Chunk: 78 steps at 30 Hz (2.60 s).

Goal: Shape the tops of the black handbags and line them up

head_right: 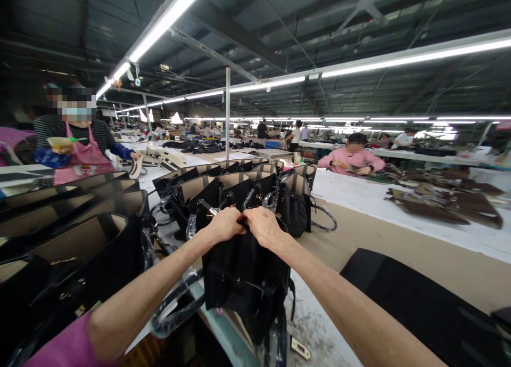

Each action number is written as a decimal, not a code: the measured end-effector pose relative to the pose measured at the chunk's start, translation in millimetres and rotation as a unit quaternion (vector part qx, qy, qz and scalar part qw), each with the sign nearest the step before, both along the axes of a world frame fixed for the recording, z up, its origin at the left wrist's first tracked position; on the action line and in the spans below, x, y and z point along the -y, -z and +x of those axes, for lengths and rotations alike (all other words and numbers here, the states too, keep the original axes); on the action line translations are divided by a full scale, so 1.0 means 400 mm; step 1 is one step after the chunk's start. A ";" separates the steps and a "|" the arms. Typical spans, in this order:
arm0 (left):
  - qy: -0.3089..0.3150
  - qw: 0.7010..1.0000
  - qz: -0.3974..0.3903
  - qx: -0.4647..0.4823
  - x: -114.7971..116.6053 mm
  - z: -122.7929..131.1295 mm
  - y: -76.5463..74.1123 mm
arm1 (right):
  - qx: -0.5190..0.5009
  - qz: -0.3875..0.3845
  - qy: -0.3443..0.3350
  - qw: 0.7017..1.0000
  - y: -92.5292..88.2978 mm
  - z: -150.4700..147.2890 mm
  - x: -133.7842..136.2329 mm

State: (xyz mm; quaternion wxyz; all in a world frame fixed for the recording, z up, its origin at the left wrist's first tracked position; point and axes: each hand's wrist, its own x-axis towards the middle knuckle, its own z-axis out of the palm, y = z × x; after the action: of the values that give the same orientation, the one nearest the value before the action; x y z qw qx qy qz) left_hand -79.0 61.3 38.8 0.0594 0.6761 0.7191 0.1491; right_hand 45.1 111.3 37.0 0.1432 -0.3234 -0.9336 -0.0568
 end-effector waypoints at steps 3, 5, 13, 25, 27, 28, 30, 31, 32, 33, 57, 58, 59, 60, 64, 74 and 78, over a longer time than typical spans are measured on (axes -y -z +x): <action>0.021 1.000 -0.002 0.014 -0.012 -0.022 0.008 | -0.076 0.025 0.017 0.997 0.000 0.060 0.008; 0.029 0.999 0.004 0.021 -0.008 -0.034 0.016 | -0.131 0.019 0.090 0.987 0.011 0.103 0.008; 0.056 0.997 0.024 0.036 -0.001 -0.057 0.016 | -0.105 -0.244 0.168 0.949 0.028 0.187 -0.043; 0.150 0.957 -0.069 0.240 0.052 -0.131 0.057 | -0.075 -0.329 -0.007 0.941 0.035 0.247 -0.057; 0.155 0.953 -0.067 0.251 0.059 -0.125 0.053 | -0.056 -0.292 -0.004 0.955 0.028 0.244 -0.043; 0.158 0.952 -0.065 0.255 0.064 -0.120 0.049 | -0.038 -0.265 0.007 0.963 0.024 0.242 -0.036; 0.161 0.951 -0.060 0.258 0.074 -0.108 0.043 | 0.006 -0.206 0.048 0.977 0.018 0.237 -0.021; 0.161 0.951 -0.058 0.257 0.078 -0.102 0.040 | 0.022 -0.174 0.074 0.982 0.016 0.234 -0.013; 0.161 0.952 -0.056 0.253 0.082 -0.095 0.038 | 0.029 -0.143 0.097 0.985 0.016 0.229 -0.005; 0.160 0.954 -0.055 0.248 0.085 -0.089 0.037 | 0.024 -0.112 0.110 0.987 0.015 0.224 0.003; 0.232 0.922 -0.089 0.297 0.096 -0.106 0.024 | -0.059 -0.133 -0.006 0.989 0.017 0.144 0.000; 0.237 0.914 -0.103 0.312 0.094 -0.107 0.024 | -0.058 -0.138 -0.013 0.989 0.016 0.150 -0.001; 0.239 0.909 -0.111 0.324 0.093 -0.106 0.024 | -0.056 -0.141 -0.018 0.988 0.015 0.155 -0.002; 0.239 0.906 -0.114 0.331 0.093 -0.104 0.025 | -0.054 -0.140 -0.024 0.988 0.014 0.158 -0.003; 0.232 0.906 -0.099 0.341 0.098 -0.097 0.029 | -0.037 -0.139 -0.041 0.989 0.014 0.152 -0.005; 0.232 0.924 -0.077 0.295 0.106 -0.087 0.031 | 0.038 -0.052 -0.025 0.998 0.022 0.142 -0.014; 0.237 0.934 -0.063 0.261 0.109 -0.082 0.026 | 0.046 -0.031 -0.029 0.998 0.025 0.143 -0.015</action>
State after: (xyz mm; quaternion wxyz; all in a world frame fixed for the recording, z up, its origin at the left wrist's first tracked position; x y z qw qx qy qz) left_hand -111.8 17.9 28.4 0.3212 0.7592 0.5048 0.2562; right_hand 102.5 117.2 27.0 0.0915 -0.2977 -0.9495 -0.0389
